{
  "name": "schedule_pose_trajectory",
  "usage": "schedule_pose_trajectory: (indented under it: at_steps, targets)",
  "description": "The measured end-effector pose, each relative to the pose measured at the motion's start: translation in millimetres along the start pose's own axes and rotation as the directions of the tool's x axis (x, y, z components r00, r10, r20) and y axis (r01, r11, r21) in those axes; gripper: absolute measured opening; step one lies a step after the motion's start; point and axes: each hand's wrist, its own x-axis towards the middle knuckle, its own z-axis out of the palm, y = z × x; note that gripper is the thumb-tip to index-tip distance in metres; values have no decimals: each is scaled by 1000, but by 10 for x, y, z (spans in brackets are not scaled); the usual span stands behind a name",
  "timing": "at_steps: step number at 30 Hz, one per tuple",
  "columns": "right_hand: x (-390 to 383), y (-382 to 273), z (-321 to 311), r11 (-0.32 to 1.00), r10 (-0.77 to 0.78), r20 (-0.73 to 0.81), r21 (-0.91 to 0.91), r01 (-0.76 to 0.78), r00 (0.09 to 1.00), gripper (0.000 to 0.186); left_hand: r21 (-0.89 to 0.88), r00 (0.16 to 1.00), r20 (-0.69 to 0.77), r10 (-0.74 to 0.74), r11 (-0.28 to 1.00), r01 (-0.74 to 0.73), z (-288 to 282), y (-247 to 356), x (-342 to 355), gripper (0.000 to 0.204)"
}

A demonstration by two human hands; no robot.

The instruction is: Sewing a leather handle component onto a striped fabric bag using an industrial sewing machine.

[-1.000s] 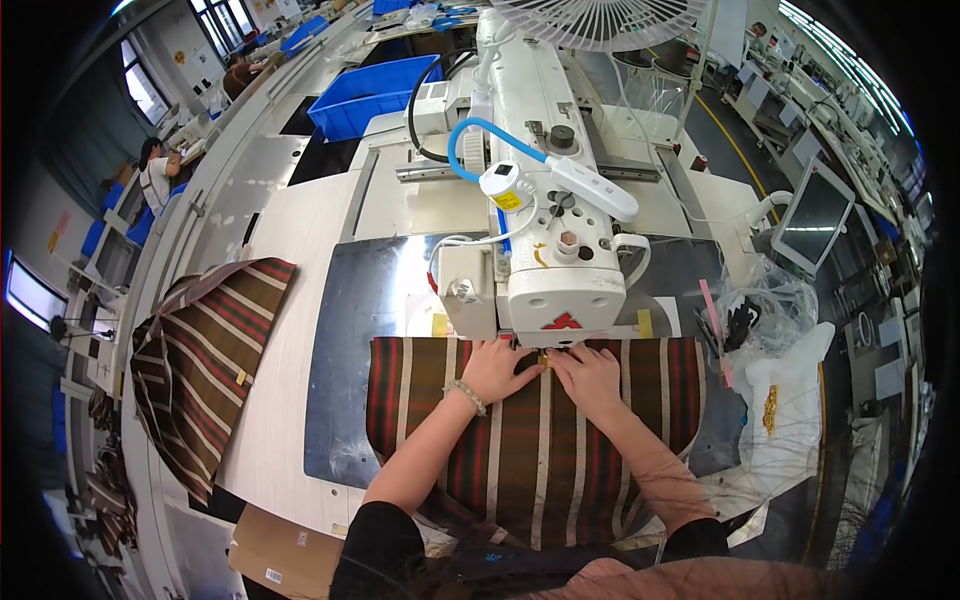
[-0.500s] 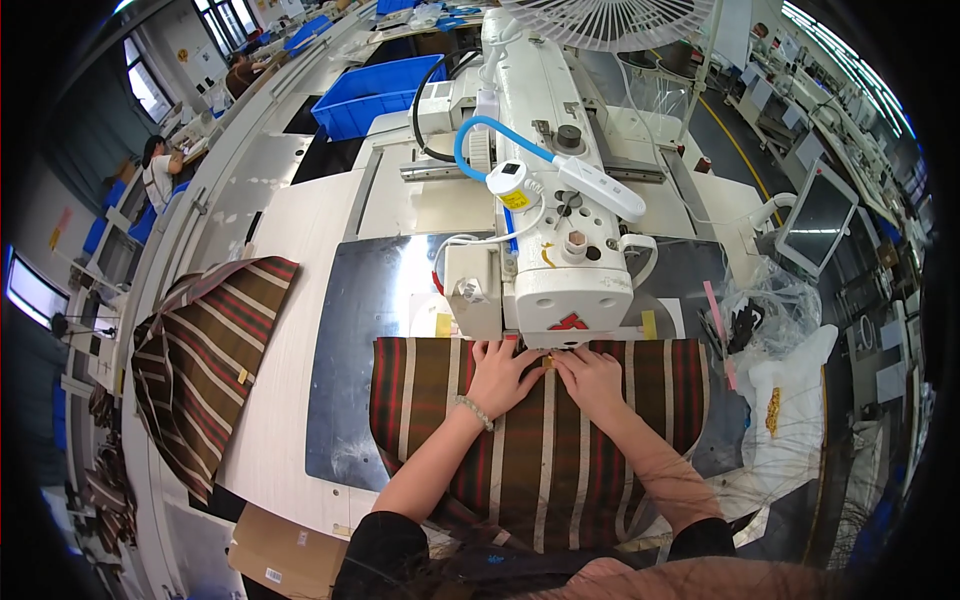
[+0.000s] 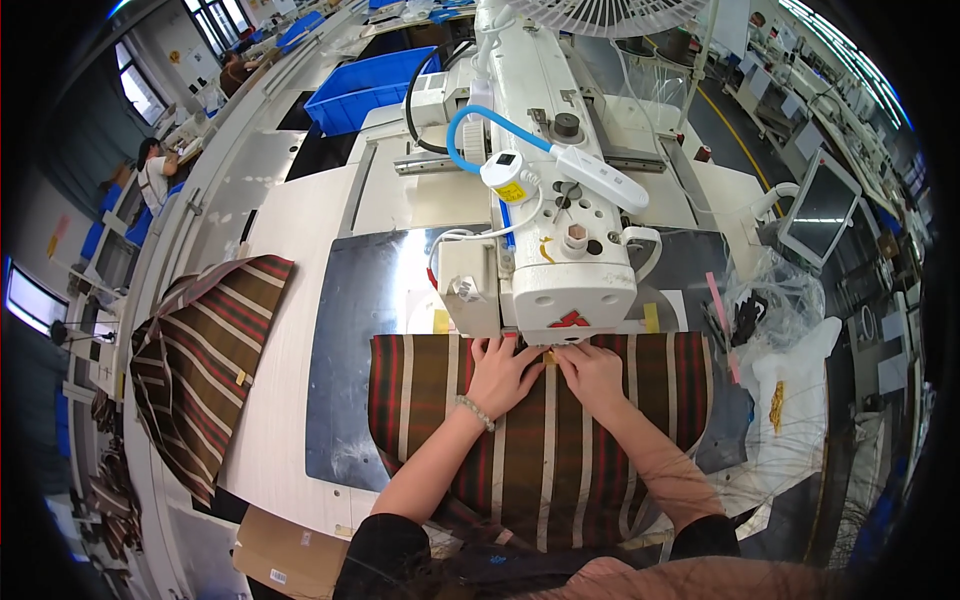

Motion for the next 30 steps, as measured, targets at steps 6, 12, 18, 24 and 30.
schedule_pose_trajectory:
  at_steps: [6, 12, 18, 24, 30]
  targets:
    - [1, 25, 22, 1000, 13, -3, 21, -13, 1000, 5, 13, 1000, 8, -10, 1000, 9, 9, 34, 4, 30]
    - [16, 6, 7, 999, 24, 8, 27, -24, 1000, 5, -4, 998, 20, -53, 999, 53, 6, 50, 13, 29]
    - [10, 31, 17, 999, 21, -5, 29, -21, 1000, 5, -17, 996, 30, -82, 996, 83, 40, 65, 18, 28]
    - [14, 12, 9, 999, 38, 15, 31, -38, 999, 5, -21, 997, -25, -68, 998, 67, 55, 84, 7, 28]
    - [-23, 57, 35, 999, 39, 8, 13, -39, 999, 7, -20, 997, -14, -71, 997, 71, 80, 98, 2, 29]
